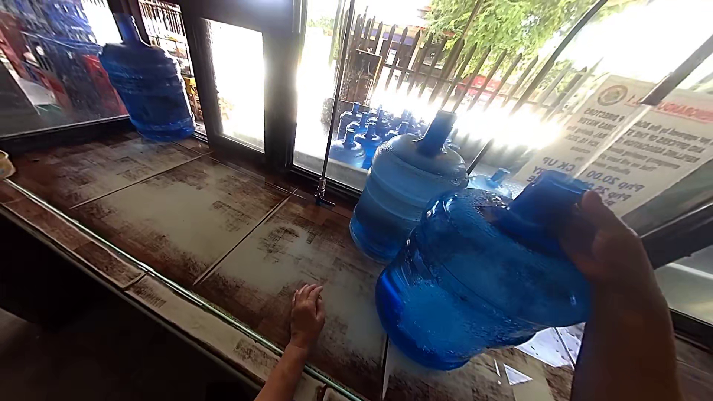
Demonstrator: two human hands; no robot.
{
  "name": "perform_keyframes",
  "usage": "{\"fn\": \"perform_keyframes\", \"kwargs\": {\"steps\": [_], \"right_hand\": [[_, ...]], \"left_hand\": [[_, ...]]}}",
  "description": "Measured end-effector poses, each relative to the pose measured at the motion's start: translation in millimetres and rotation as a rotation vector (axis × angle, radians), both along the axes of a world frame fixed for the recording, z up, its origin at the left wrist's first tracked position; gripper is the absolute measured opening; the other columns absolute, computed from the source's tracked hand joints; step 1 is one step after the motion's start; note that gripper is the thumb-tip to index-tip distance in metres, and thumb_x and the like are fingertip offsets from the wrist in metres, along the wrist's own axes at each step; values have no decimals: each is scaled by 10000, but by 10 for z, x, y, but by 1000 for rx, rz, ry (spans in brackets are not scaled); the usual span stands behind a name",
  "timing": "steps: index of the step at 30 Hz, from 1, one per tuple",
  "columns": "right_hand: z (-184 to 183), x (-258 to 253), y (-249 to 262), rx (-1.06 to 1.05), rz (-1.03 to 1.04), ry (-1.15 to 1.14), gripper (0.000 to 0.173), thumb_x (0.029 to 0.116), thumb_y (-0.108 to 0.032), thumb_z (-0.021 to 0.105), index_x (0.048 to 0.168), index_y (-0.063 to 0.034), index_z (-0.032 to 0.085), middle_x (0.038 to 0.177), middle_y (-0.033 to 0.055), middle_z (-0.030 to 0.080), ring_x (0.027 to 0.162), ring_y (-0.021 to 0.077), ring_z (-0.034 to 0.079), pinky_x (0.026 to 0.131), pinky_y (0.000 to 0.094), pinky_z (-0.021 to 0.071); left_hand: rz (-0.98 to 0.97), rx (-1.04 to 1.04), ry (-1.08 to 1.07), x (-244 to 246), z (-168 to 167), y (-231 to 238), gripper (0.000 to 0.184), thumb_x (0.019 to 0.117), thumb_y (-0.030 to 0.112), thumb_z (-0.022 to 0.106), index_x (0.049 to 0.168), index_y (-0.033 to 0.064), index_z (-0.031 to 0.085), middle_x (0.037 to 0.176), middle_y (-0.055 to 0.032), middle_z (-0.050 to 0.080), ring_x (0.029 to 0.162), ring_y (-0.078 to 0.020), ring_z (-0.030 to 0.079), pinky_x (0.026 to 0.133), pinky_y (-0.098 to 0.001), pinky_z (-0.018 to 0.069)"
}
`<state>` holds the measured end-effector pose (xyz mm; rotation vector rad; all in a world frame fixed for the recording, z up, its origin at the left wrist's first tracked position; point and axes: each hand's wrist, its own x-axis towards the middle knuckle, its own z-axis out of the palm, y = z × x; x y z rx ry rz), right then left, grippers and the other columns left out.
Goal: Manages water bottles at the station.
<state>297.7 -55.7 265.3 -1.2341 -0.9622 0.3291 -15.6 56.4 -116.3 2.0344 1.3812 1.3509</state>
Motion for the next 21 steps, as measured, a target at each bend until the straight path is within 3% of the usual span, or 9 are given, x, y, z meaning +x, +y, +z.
{"fn": "perform_keyframes", "kwargs": {"steps": [7, 16, 19, 21], "right_hand": [[-8, 16, -1, -8, 13, -16, 284, 1112, -302, 332, 1271, -153, 513, 1076, -69, 644, 1037, 7, 635, 949, 205, 515], [-20, 60, -8, 13, 42, 1, 284, 1101, -309, 369, 1293, -167, 521, 1105, -65, 635, 1044, 19, 632, 928, 221, 530], [-20, 74, -5, 11, 62, -2, 285, 1093, -314, 381, 1294, -167, 518, 1117, -63, 628, 1051, 17, 621, 929, 232, 522], [-21, 77, -15, 2, 81, -4, 345, 1096, -327, 379, 1366, -137, 478, 1198, -33, 604, 1109, 30, 598, 968, 247, 504]], "left_hand": [[13, -28, 9, -13, -2, -15, 295, 930, 42, 557, 1136, -1, 763, 1233, -221, 711, 1222, -448, 639, 1106, -637, 415], [97, -31, 67, 5, 133, -107, 302, 929, 64, 575, 1161, 17, 764, 1310, -292, 650, 1258, -518, 591, 1119, -674, 378], [122, -245, 169, -86, 277, -171, 362, 973, 110, 580, 1305, 18, 690, 1453, -311, 535, 1384, -511, 473, 1196, -638, 283], [153, -390, 276, -153, 349, -221, 423, 1002, 165, 564, 1404, 45, 620, 1541, -294, 448, 1464, -476, 385, 1237, -605, 210]]}}
